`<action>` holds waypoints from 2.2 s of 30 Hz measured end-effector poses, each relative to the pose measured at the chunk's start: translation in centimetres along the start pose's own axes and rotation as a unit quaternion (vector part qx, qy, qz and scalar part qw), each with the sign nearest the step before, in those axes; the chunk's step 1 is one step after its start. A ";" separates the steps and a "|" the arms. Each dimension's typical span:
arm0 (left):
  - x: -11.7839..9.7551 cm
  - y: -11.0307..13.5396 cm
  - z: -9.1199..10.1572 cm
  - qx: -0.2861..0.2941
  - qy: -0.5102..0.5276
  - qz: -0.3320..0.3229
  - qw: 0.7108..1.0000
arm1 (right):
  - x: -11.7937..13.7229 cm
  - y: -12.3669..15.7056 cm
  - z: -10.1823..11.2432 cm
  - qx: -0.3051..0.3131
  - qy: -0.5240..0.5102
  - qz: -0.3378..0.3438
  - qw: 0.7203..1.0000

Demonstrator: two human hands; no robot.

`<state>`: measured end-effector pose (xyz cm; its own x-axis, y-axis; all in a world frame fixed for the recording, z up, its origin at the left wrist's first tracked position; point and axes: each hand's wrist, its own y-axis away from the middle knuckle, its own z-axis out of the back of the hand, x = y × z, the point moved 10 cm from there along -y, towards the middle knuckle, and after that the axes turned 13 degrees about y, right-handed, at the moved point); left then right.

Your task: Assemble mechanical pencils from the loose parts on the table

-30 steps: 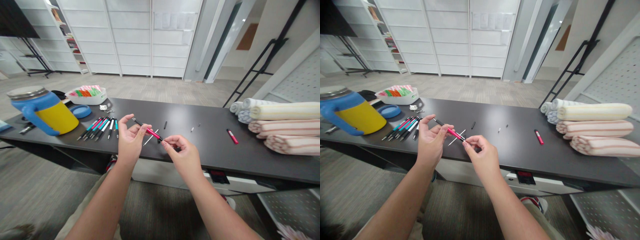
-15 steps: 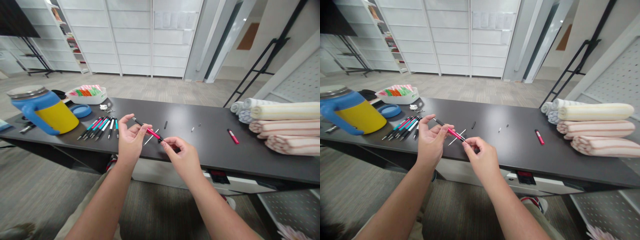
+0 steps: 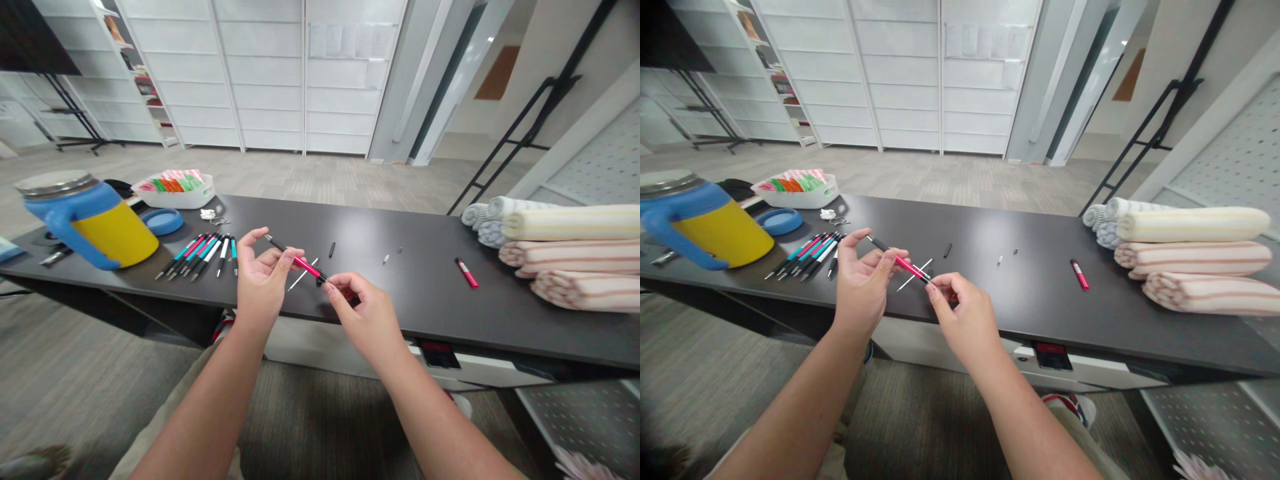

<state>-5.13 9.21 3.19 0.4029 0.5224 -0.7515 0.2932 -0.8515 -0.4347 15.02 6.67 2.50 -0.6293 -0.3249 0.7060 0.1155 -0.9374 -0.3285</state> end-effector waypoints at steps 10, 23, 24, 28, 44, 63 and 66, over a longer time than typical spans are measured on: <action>-0.1 0.0 0.0 0.000 -0.001 -0.003 1.000 | 0.1 0.0 -0.5 0.011 0.031 0.028 0.999; 0.1 0.0 0.0 0.008 -0.001 -0.002 1.000 | 0.5 0.2 -1.0 0.044 0.043 0.037 0.997; 0.0 0.0 0.0 0.008 -0.003 -0.004 1.000 | 0.4 0.2 -1.1 0.045 0.038 0.033 0.998; -0.1 0.0 -0.1 0.006 -0.008 -0.006 1.000 | 0.4 0.2 -1.2 0.048 0.049 0.040 0.997; 0.1 0.0 -0.2 0.010 0.000 0.004 1.000 | 1.4 0.2 -1.6 0.081 0.068 0.067 0.992; 0.1 0.0 -0.2 0.007 -0.009 0.001 1.000 | 1.4 0.2 -1.4 0.075 0.082 0.070 0.991; 0.1 -0.1 -0.2 0.009 -0.006 0.003 1.000 | 1.4 0.1 -1.4 0.074 0.077 0.067 0.992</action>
<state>-4.92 9.32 3.23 0.3932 0.5175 -0.7600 0.2755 -0.8549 -0.4396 13.09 6.27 2.54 -0.7098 -0.4359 0.5534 0.3110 -0.8987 -0.3092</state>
